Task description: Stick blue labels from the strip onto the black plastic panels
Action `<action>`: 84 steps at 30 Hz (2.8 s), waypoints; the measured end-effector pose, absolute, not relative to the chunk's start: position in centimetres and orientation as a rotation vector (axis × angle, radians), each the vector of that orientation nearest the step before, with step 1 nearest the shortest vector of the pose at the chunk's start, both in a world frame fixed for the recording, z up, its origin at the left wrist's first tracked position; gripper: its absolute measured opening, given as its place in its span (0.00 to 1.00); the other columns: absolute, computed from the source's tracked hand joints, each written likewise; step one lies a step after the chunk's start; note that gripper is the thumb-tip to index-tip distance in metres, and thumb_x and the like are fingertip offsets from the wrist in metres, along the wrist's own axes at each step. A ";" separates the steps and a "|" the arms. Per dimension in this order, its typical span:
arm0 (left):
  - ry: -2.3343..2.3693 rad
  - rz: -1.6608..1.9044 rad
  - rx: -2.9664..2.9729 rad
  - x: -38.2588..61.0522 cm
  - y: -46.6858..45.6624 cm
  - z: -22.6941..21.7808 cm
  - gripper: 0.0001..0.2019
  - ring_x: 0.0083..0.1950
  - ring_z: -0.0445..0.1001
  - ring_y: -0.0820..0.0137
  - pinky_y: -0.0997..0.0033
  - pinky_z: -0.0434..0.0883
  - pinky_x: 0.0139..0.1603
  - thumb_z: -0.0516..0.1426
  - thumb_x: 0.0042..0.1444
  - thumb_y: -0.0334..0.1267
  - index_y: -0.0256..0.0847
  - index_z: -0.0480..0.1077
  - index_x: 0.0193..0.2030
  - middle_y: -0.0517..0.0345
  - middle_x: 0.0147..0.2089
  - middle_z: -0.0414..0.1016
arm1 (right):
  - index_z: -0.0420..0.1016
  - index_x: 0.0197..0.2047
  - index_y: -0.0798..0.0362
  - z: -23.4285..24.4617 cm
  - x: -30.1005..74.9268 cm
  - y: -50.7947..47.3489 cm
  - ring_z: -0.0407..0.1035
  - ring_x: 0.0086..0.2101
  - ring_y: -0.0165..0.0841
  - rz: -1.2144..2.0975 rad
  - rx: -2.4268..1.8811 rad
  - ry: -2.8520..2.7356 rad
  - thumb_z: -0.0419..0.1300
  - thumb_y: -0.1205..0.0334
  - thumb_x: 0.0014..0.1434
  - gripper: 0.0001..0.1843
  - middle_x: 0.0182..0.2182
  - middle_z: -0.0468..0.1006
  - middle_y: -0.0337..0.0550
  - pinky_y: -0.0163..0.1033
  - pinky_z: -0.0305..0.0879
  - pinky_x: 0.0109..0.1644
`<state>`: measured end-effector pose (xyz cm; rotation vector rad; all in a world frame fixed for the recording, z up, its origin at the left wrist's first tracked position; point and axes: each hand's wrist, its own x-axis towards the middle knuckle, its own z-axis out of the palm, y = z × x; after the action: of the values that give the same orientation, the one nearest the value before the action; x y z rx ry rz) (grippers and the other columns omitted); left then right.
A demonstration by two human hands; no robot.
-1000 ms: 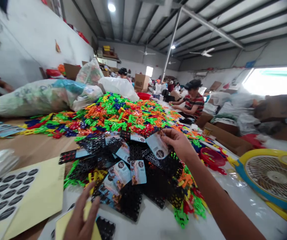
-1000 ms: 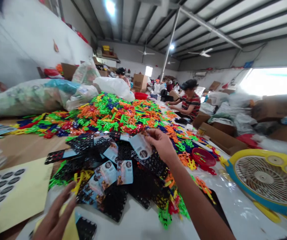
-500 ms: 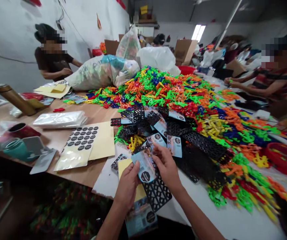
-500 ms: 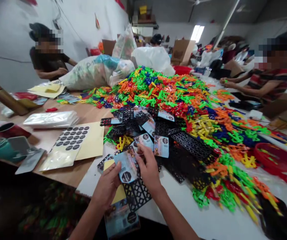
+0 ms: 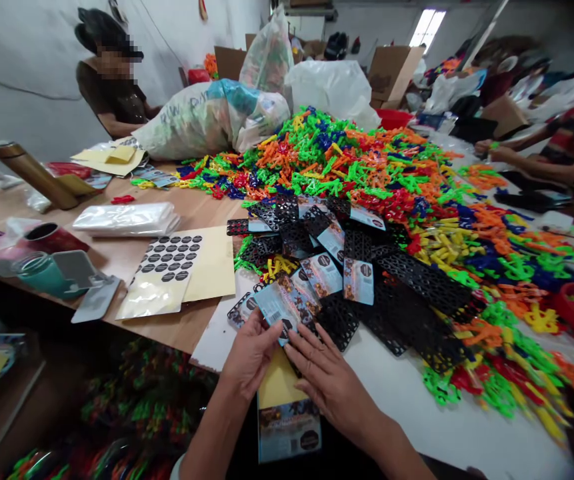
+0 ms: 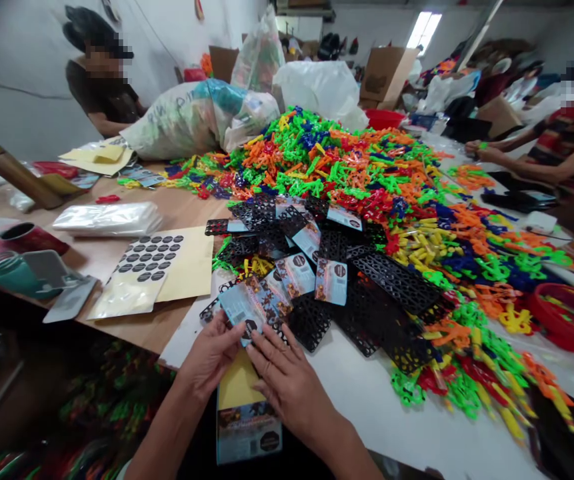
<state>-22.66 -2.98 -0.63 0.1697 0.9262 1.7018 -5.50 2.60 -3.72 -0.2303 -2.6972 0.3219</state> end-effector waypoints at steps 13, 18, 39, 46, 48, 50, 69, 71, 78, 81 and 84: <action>0.912 1.709 0.646 -24.5 -5.1 0.4 0.25 0.59 0.70 0.57 0.58 0.62 0.64 0.65 0.51 0.34 0.40 0.70 0.57 0.49 0.56 0.75 | 0.55 0.68 0.55 -2.1 -6.9 1.8 0.43 0.68 0.47 0.634 -0.142 -2.443 0.48 0.77 0.59 0.34 0.69 0.50 0.51 0.54 0.55 0.66; 0.986 1.781 0.535 -25.8 -4.9 -0.9 0.23 0.57 0.72 0.58 0.60 0.66 0.60 0.65 0.51 0.36 0.39 0.72 0.55 0.47 0.54 0.76 | 0.55 0.68 0.53 -2.6 -8.2 2.2 0.44 0.67 0.44 0.588 -0.177 -2.486 0.50 0.77 0.61 0.33 0.68 0.51 0.50 0.51 0.57 0.66; 1.824 0.977 0.985 -25.3 -3.0 -0.8 0.18 0.23 0.68 0.68 0.71 0.62 0.30 0.57 0.56 0.50 0.41 0.74 0.23 0.57 0.19 0.70 | 0.75 0.49 0.48 -4.4 -1.2 2.8 0.71 0.47 0.37 0.930 -1.000 -2.154 0.53 0.61 0.66 0.12 0.45 0.78 0.46 0.45 0.69 0.53; 1.376 0.576 1.065 -21.5 -11.1 -1.1 0.19 0.30 0.67 0.69 0.75 0.59 0.29 0.55 0.58 0.53 0.39 0.75 0.29 0.56 0.29 0.74 | 0.71 0.52 0.50 -3.2 1.6 0.5 0.72 0.45 0.38 1.431 -1.189 -2.047 0.53 0.47 0.65 0.20 0.46 0.76 0.49 0.42 0.70 0.49; 1.326 0.671 0.981 -20.6 -10.8 -0.7 0.20 0.31 0.64 0.71 0.75 0.59 0.31 0.54 0.59 0.53 0.38 0.73 0.27 0.59 0.28 0.71 | 0.65 0.59 0.49 -2.5 2.5 -0.2 0.71 0.48 0.39 1.647 -1.100 -1.969 0.53 0.41 0.63 0.28 0.50 0.74 0.51 0.44 0.71 0.49; 1.342 0.831 0.854 -20.0 -9.8 -0.1 0.20 0.31 0.63 0.72 0.76 0.60 0.32 0.54 0.59 0.53 0.38 0.71 0.27 0.60 0.27 0.69 | 0.57 0.65 0.47 -1.7 3.0 -0.9 0.70 0.50 0.40 1.869 -0.954 -1.854 0.55 0.37 0.59 0.37 0.54 0.71 0.52 0.46 0.70 0.52; 1.423 1.104 0.749 -20.1 -4.6 -1.2 0.17 0.31 0.65 0.71 0.72 0.62 0.36 0.57 0.57 0.50 0.37 0.72 0.27 0.60 0.27 0.71 | 0.69 0.49 0.52 -3.4 -1.7 3.1 0.72 0.41 0.38 1.185 -1.179 -1.517 0.62 0.53 0.58 0.18 0.42 0.77 0.47 0.46 0.70 0.46; 1.427 1.123 0.713 -19.7 -4.6 -1.2 0.17 0.31 0.64 0.71 0.72 0.61 0.36 0.57 0.56 0.49 0.37 0.72 0.27 0.61 0.26 0.71 | 0.70 0.51 0.50 -2.9 -1.5 2.7 0.69 0.47 0.41 0.783 -1.141 -1.688 0.62 0.58 0.59 0.17 0.46 0.74 0.48 0.51 0.66 0.53; 1.441 1.189 0.604 -18.0 -4.2 -0.9 0.18 0.27 0.59 0.73 0.73 0.57 0.31 0.59 0.52 0.50 0.38 0.67 0.21 0.65 0.22 0.64 | 0.73 0.47 0.50 -1.2 -2.9 0.7 0.67 0.42 0.38 0.615 -0.734 -2.270 0.58 0.65 0.63 0.09 0.39 0.75 0.45 0.46 0.66 0.47; 1.479 1.174 0.606 -17.6 -4.2 -1.0 0.17 0.27 0.60 0.72 0.73 0.57 0.31 0.59 0.51 0.49 0.38 0.69 0.22 0.64 0.22 0.65 | 0.73 0.44 0.52 -1.9 -3.4 0.5 0.65 0.40 0.38 0.548 -0.759 -2.295 0.55 0.67 0.65 0.07 0.38 0.74 0.46 0.45 0.64 0.45; 1.529 1.166 0.607 -17.5 -4.2 -1.2 0.17 0.28 0.59 0.72 0.73 0.57 0.31 0.59 0.51 0.49 0.38 0.68 0.20 0.64 0.21 0.63 | 0.72 0.40 0.53 -2.3 -3.5 0.4 0.63 0.37 0.36 0.489 -0.746 -2.329 0.52 0.69 0.66 0.08 0.35 0.73 0.45 0.43 0.62 0.42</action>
<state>-17.52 -4.23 -1.21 0.6074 1.5294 1.1661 -3.49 0.35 -2.30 -0.7464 -2.3293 0.4893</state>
